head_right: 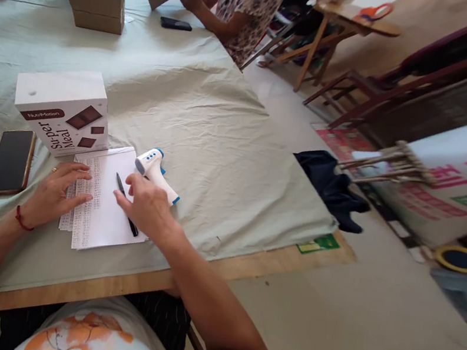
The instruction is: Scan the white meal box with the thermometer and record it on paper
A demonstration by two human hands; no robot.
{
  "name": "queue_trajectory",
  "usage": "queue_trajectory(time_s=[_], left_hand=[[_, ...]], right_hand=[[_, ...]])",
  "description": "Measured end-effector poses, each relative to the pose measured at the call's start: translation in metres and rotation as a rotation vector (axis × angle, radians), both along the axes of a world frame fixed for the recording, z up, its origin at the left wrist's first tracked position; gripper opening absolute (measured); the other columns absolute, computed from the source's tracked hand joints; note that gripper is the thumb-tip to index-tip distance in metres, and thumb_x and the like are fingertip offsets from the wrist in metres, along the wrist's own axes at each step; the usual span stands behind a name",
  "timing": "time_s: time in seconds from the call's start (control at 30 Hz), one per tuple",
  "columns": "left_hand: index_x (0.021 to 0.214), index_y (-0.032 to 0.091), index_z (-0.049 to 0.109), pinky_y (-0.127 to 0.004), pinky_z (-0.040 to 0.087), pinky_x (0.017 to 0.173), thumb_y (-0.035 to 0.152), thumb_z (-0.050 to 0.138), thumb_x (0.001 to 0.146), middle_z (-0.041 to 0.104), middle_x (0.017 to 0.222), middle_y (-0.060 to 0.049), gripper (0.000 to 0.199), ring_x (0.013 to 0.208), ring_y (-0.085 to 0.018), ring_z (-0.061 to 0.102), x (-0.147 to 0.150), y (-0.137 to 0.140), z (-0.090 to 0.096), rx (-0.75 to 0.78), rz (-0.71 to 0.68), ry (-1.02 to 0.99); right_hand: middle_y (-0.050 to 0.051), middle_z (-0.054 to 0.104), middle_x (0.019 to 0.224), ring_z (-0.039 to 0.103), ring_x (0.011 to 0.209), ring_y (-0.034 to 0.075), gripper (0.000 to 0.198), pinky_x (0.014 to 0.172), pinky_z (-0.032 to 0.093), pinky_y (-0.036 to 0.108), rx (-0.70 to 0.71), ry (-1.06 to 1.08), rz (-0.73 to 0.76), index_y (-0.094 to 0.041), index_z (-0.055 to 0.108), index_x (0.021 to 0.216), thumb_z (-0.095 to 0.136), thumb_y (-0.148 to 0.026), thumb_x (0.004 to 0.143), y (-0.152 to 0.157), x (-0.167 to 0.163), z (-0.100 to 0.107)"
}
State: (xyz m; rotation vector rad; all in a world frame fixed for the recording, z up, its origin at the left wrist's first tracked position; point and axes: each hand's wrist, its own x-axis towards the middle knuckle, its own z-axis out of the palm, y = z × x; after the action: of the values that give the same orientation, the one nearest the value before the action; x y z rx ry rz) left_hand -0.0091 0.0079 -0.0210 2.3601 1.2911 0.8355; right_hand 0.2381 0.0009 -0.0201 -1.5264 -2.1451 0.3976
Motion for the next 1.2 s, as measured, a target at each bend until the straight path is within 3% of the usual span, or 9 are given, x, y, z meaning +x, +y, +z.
queue_trajectory(time_s=[0.1,0.2,0.33,0.47,0.57,0.67,0.8,0.97,1.2], left_hand=[[0.115,0.020,0.068,-0.056,0.039,0.112,0.052,0.075,0.078,0.059,0.137,-0.017,0.050,0.133,-0.037,0.049,-0.002,-0.001,-0.005,-0.052,-0.080,0.098],[0.127,0.019,0.064,-0.063,0.025,0.118,0.061,0.079,0.069,0.048,0.149,-0.020,0.073,0.142,-0.043,0.037,-0.002,-0.003,-0.008,-0.097,-0.128,0.212],[0.139,0.017,0.055,-0.069,0.013,0.117,0.068,0.077,0.067,0.037,0.156,-0.024,0.091,0.145,-0.047,0.030,0.001,-0.006,-0.009,-0.146,-0.148,0.316],[0.147,0.016,0.046,-0.071,0.007,0.116,0.071,0.078,0.063,0.029,0.160,-0.025,0.105,0.148,-0.048,0.021,0.006,-0.009,-0.006,-0.168,-0.146,0.403],[0.149,0.016,0.042,-0.074,0.004,0.115,0.070,0.080,0.060,0.026,0.161,-0.026,0.111,0.149,-0.049,0.018,0.010,-0.012,-0.004,-0.191,-0.124,0.442],[0.150,0.015,0.041,-0.076,0.000,0.113,0.068,0.081,0.059,0.024,0.162,-0.026,0.113,0.149,-0.051,0.016,0.014,-0.014,-0.003,-0.200,-0.108,0.463],[0.151,0.013,0.039,-0.076,0.000,0.113,0.067,0.081,0.059,0.021,0.162,-0.027,0.114,0.149,-0.050,0.014,0.017,-0.015,-0.002,-0.208,-0.101,0.488],[0.149,0.013,0.041,-0.077,-0.001,0.112,0.067,0.082,0.058,0.023,0.161,-0.028,0.114,0.149,-0.051,0.013,0.017,-0.015,-0.003,-0.214,-0.102,0.471],[0.150,0.013,0.039,-0.076,-0.001,0.112,0.069,0.080,0.060,0.020,0.163,-0.026,0.114,0.149,-0.051,0.013,0.017,-0.014,-0.003,-0.218,-0.119,0.489]], right_hand=[[0.008,0.070,0.087,0.064,0.075,0.022,0.023,0.062,0.043,0.029,-0.110,-0.131,0.038,-0.018,0.063,0.107,0.063,-0.029,0.087,-0.006,-0.010,-0.004],[0.010,0.070,0.094,0.064,0.081,0.022,0.031,0.066,0.046,0.030,-0.125,-0.148,0.079,-0.019,0.063,0.118,0.052,-0.019,0.089,-0.006,-0.008,-0.003],[0.007,0.065,0.093,0.062,0.083,0.020,0.034,0.078,0.051,0.034,-0.050,0.229,0.200,-0.022,0.064,0.118,0.040,-0.019,0.093,-0.001,0.003,-0.003],[0.007,0.061,0.107,0.062,0.093,0.020,0.034,0.089,0.053,0.037,-0.074,0.639,0.262,-0.025,0.055,0.124,0.056,-0.035,0.092,-0.003,0.005,-0.010],[0.003,0.058,0.089,0.059,0.079,0.018,0.035,0.082,0.054,0.037,-0.099,0.799,0.151,-0.026,0.058,0.109,0.065,-0.052,0.087,-0.013,-0.003,-0.010],[0.001,0.054,0.075,0.056,0.069,0.017,0.043,0.073,0.053,0.037,-0.158,0.944,0.070,-0.025,0.063,0.101,0.052,-0.066,0.090,-0.025,-0.015,0.000],[0.001,0.059,0.075,0.059,0.069,0.017,0.042,0.070,0.052,0.036,-0.319,1.132,0.106,-0.022,0.067,0.107,0.053,-0.057,0.089,-0.031,-0.031,0.009],[-0.002,0.060,0.067,0.054,0.059,0.013,0.014,0.060,0.047,0.029,-0.488,0.957,0.019,-0.021,0.066,0.082,0.061,-0.030,0.072,-0.027,-0.034,0.000],[-0.003,0.058,0.064,0.049,0.056,0.012,0.008,0.055,0.043,0.026,-0.333,0.761,-0.081,-0.023,0.056,0.074,0.058,-0.030,0.070,-0.035,-0.034,-0.015]])
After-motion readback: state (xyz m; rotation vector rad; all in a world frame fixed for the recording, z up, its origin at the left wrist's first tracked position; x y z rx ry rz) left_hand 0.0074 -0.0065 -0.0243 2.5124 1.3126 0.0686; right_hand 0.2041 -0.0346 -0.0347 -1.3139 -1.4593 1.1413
